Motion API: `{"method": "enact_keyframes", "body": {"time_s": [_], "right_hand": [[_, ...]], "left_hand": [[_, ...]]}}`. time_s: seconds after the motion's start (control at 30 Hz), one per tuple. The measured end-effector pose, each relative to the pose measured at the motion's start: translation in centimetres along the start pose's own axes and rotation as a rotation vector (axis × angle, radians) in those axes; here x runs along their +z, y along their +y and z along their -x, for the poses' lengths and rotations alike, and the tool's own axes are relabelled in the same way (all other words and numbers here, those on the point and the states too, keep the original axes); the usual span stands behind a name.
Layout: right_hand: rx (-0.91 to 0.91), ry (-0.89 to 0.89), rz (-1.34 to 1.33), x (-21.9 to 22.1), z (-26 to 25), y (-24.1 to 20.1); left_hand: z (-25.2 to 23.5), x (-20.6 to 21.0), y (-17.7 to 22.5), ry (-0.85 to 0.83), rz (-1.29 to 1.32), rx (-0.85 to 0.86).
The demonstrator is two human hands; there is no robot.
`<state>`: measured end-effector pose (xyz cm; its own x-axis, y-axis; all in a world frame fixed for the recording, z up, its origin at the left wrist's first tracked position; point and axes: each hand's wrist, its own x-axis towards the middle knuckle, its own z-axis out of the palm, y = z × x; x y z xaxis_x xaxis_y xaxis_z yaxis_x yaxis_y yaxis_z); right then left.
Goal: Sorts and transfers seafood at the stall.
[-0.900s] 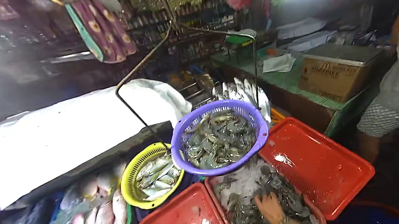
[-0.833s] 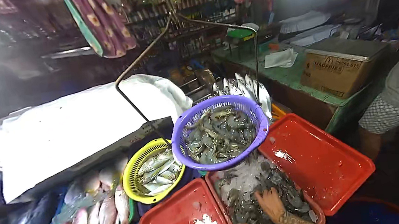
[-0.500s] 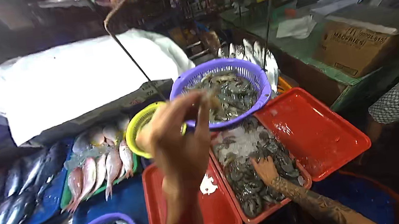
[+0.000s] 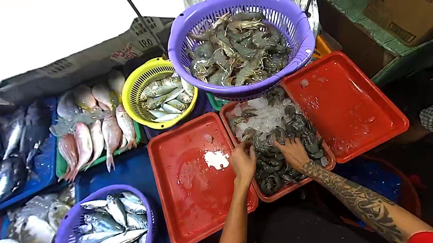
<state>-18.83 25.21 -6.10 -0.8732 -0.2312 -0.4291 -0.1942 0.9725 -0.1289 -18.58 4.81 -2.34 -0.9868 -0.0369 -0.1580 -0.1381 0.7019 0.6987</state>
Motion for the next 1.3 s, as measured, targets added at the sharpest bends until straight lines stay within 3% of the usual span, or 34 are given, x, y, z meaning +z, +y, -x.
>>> {"method": "enact_keyframes", "body": {"time_s": [0.1, 0.23, 0.57, 0.73, 1.0, 1.13, 1.3], "right_hand": [[-0.003, -0.008, 0.029, 0.2, -0.2, 0.1], [0.032, -0.059, 0.050, -0.2, -0.3, -0.1], [0.186, -0.182, -0.026, -3.1, 2.8, 1.4], [0.210, -0.198, -0.077, -4.2, 3.8, 2.9], [0.175, -0.203, -0.075, -2.2, 3.5, 2.8], [0.141, -0.181, -0.094, -1.6, 3.5, 2.2], [0.041, -0.127, -0.066, -1.1, 2.9, 1.0]], "left_hand": [[-0.9, 2.3, -0.6, -0.190, -0.144, 0.059], [-2.0, 4.1, -1.2, -0.291, -0.286, 0.137], [-2.3, 4.9, -1.6, -0.447, -0.414, 0.228], [-1.5, 4.6, -2.7, -0.425, -0.341, 0.272], [-0.2, 1.7, -1.9, -0.405, -0.237, 0.309], [1.5, -2.5, 0.9, -0.454, -0.228, 0.330], [3.0, -9.3, 5.7, -0.236, -0.145, 0.565]]}}
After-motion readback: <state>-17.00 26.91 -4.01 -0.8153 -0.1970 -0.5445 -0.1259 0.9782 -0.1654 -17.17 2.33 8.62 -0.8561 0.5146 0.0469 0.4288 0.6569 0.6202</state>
